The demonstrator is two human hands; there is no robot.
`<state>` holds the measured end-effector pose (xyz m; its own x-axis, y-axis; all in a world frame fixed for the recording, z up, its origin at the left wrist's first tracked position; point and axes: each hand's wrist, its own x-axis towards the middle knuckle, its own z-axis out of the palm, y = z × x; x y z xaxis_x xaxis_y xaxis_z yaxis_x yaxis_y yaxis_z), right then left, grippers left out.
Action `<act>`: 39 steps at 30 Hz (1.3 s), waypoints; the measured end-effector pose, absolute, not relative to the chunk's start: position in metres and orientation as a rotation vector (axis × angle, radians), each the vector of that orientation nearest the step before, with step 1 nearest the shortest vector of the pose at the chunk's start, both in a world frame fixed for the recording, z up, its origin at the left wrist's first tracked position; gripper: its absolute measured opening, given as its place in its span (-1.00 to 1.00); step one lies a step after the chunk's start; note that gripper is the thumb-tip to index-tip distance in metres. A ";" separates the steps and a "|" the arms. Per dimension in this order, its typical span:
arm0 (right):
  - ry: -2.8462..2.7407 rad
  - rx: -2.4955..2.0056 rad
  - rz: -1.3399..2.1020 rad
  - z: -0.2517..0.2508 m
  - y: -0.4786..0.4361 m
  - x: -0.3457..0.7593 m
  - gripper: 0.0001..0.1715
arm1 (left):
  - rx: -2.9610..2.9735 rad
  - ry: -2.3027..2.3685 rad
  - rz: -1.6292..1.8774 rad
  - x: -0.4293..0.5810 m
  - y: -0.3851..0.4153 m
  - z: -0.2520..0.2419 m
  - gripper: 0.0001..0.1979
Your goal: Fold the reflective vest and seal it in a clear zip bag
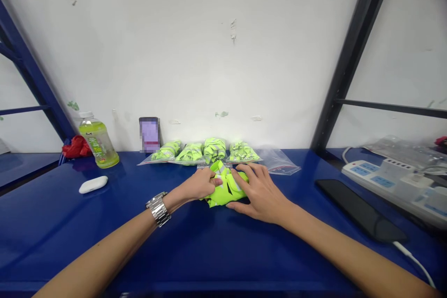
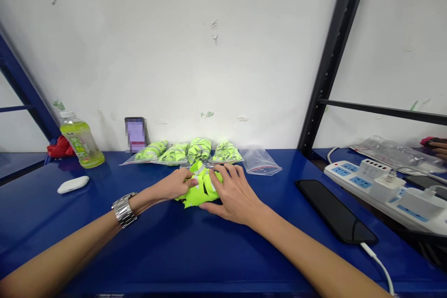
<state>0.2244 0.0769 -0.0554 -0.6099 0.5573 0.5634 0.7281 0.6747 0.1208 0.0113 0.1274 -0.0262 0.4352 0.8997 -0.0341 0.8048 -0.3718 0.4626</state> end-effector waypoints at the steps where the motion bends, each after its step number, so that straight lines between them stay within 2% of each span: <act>1: -2.433 -0.958 -0.495 -0.055 0.078 0.226 -0.20 | 2.264 1.435 0.300 0.011 0.129 -0.025 -0.67; 12: -2.644 -0.832 -0.574 -0.048 0.091 0.222 -0.53 | 2.150 1.437 0.226 0.009 0.127 -0.023 -0.55; 17: -2.686 -0.838 -0.739 -0.048 0.094 0.218 -0.52 | 2.874 1.698 0.502 0.011 0.104 -0.046 -0.77; 20: -2.693 -0.845 -0.742 -0.047 0.095 0.216 -0.53 | 3.247 1.436 0.557 0.005 0.091 -0.056 -0.79; 23: -2.686 -0.856 -0.676 -0.047 0.094 0.216 -0.53 | 3.287 1.167 0.628 -0.004 0.086 -0.058 -0.75; 25: -2.677 -0.857 -0.593 -0.046 0.093 0.216 -0.52 | 3.243 1.118 0.635 -0.007 0.087 -0.057 -0.68; 30: -2.606 -0.981 -0.111 -0.038 0.092 0.220 -0.59 | 3.043 1.251 0.548 0.000 0.098 -0.046 -0.72; 35: -2.519 -1.103 0.428 -0.031 0.101 0.225 -0.47 | 2.829 1.351 0.527 0.017 0.109 -0.032 -0.69; 37: -2.465 -1.175 0.530 -0.033 0.105 0.226 -0.42 | 2.766 1.355 0.511 0.021 0.113 -0.029 -0.68; 39: -2.394 -1.219 0.490 -0.035 0.107 0.225 -0.44 | 2.721 1.360 0.488 0.024 0.119 -0.028 -0.68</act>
